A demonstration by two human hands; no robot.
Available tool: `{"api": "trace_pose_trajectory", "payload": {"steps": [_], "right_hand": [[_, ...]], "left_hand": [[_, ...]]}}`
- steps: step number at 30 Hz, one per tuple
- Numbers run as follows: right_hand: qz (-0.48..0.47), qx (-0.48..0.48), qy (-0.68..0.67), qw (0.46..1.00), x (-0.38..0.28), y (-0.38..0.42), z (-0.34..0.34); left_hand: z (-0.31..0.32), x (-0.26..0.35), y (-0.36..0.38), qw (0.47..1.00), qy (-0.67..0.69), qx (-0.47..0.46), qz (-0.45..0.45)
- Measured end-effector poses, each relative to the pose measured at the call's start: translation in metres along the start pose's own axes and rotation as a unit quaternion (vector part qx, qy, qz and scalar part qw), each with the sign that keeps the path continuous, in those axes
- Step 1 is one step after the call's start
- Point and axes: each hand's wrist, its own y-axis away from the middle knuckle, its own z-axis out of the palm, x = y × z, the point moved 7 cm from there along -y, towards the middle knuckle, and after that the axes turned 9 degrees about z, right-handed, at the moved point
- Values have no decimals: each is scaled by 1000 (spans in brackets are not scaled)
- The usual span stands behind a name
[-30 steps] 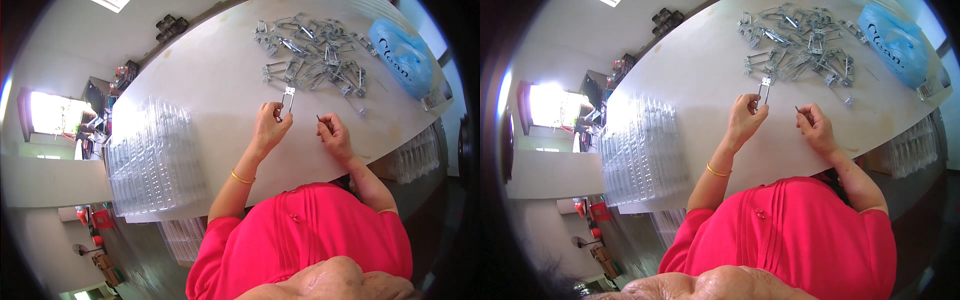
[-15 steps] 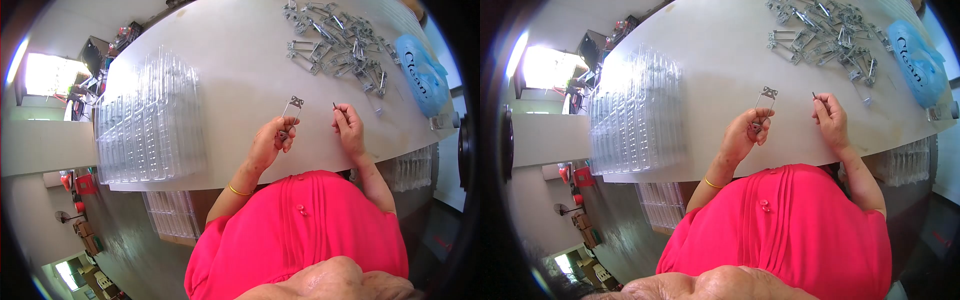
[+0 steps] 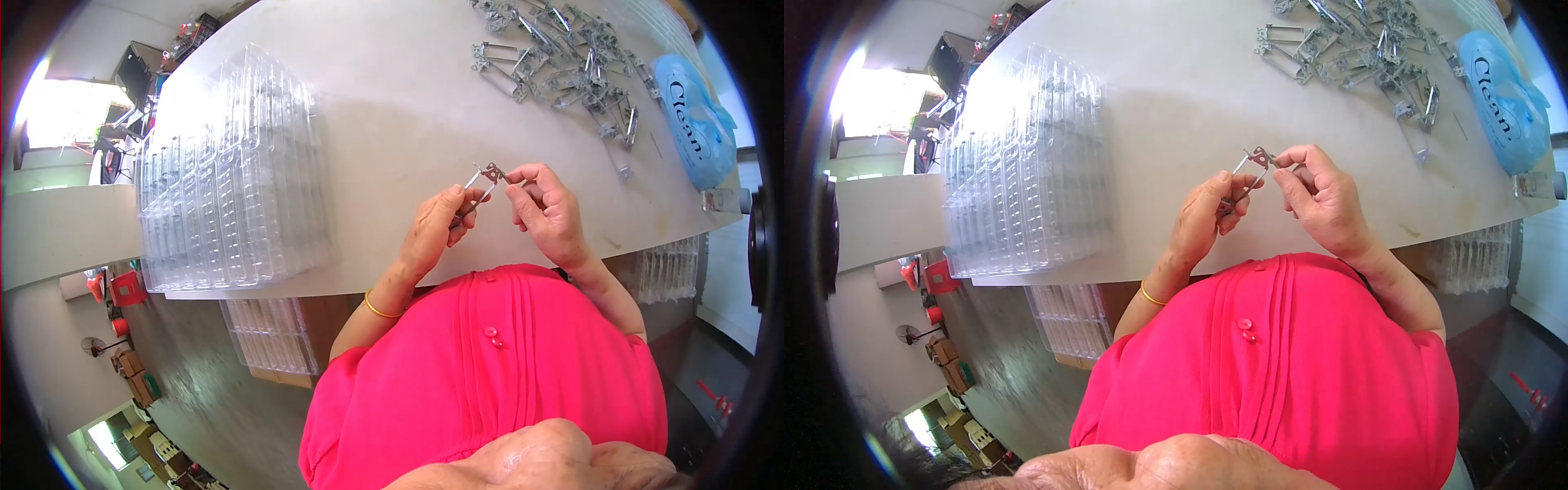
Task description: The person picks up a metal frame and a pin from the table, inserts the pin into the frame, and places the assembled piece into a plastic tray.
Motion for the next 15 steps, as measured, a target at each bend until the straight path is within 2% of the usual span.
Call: {"api": "trace_pose_trajectory", "payload": {"steps": [11,13,14,15], "right_hand": [[19,-8,26,999,2,-5,0],[31,-11,24,999,-1,-4,1],[42,-15,22,999,-1,-4,1],[43,-14,22,999,-3,-4,1]], "left_hand": [[-3,2,0,993,-115,2,32],[-6,10,1,964,-225,35,134],[-6,11,1,964,-225,35,134],[-4,19,2,947,-272,29,171]]}}
